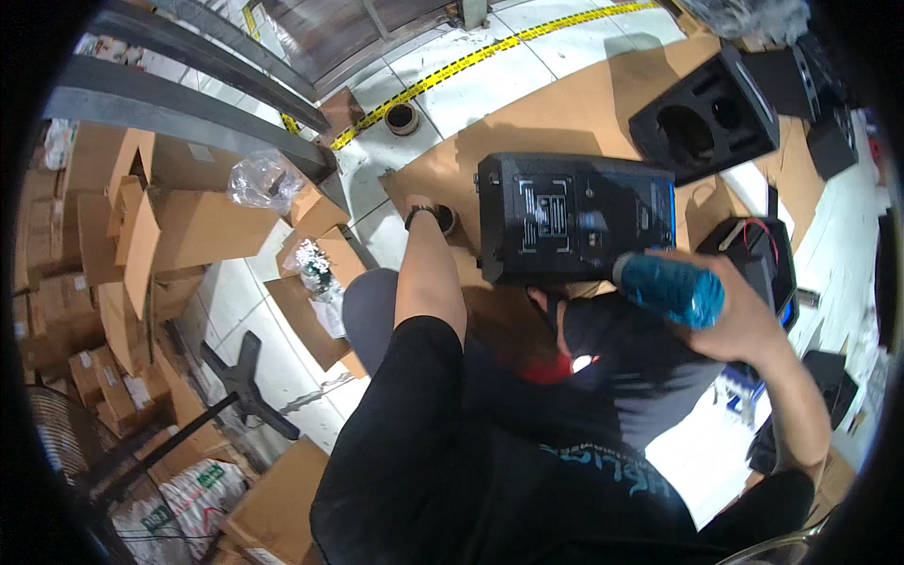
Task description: The person connects wires to a circuit board, places the board into a black enclosure, and secures it with screws using a power drill. The person handles wires, a circuit board, an enclosure, and a power drill.
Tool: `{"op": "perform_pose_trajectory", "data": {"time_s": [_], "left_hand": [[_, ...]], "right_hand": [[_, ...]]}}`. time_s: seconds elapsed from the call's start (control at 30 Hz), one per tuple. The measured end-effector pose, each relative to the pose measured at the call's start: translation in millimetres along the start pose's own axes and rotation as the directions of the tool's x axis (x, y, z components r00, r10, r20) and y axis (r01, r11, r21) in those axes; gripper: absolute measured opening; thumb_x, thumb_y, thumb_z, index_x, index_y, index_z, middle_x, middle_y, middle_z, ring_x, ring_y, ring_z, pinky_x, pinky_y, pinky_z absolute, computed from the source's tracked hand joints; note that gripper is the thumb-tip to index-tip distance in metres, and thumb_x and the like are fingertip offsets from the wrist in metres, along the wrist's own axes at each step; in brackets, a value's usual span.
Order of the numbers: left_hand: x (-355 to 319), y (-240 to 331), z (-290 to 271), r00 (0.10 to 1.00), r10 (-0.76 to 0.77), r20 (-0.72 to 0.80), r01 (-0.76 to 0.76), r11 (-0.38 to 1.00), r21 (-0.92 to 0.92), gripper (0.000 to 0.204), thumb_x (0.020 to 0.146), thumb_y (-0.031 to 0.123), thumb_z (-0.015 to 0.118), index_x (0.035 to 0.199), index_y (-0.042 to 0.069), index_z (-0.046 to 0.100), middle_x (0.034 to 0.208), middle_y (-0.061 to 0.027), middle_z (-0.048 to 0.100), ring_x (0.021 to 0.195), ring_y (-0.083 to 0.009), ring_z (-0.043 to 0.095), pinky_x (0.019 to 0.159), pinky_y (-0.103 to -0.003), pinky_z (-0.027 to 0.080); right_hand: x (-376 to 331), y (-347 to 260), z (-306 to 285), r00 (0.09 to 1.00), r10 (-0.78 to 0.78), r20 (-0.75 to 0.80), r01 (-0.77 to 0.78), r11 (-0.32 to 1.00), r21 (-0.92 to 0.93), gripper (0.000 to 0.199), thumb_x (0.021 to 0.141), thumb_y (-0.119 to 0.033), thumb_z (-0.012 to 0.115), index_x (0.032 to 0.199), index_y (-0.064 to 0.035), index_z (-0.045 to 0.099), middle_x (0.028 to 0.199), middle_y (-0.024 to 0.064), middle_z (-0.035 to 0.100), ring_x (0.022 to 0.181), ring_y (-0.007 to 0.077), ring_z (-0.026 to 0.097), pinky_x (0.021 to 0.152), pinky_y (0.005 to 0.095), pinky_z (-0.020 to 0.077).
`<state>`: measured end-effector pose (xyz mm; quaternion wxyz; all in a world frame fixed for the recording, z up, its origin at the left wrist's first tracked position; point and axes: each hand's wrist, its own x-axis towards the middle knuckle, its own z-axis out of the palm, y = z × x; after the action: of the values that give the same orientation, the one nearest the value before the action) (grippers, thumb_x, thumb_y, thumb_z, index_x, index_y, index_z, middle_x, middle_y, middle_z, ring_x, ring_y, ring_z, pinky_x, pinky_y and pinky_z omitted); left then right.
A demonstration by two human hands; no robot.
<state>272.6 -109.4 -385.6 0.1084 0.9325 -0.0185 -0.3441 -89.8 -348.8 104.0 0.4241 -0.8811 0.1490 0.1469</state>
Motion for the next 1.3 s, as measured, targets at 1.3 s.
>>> {"op": "perform_pose_trajectory", "data": {"time_s": [1.3], "left_hand": [[-66, 53, -77, 0.978, 0.093, -0.189, -0.093, 0.996, 0.006, 0.028, 0.088, 0.024, 0.076, 0.110, 0.009, 0.081, 0.119, -0.0194, 0.076, 0.107, -0.0303, 0.076, 0.095, -0.039, 0.060]], "right_hand": [[-2, 17, -2, 0.997, 0.020, 0.077, -0.020, 1.000, 0.000, 0.055, 0.076, -0.008, 0.074, 0.130, -0.0064, 0.066, 0.108, 0.0210, 0.076, 0.103, 0.0382, 0.074, 0.097, 0.0434, 0.0572]]}}
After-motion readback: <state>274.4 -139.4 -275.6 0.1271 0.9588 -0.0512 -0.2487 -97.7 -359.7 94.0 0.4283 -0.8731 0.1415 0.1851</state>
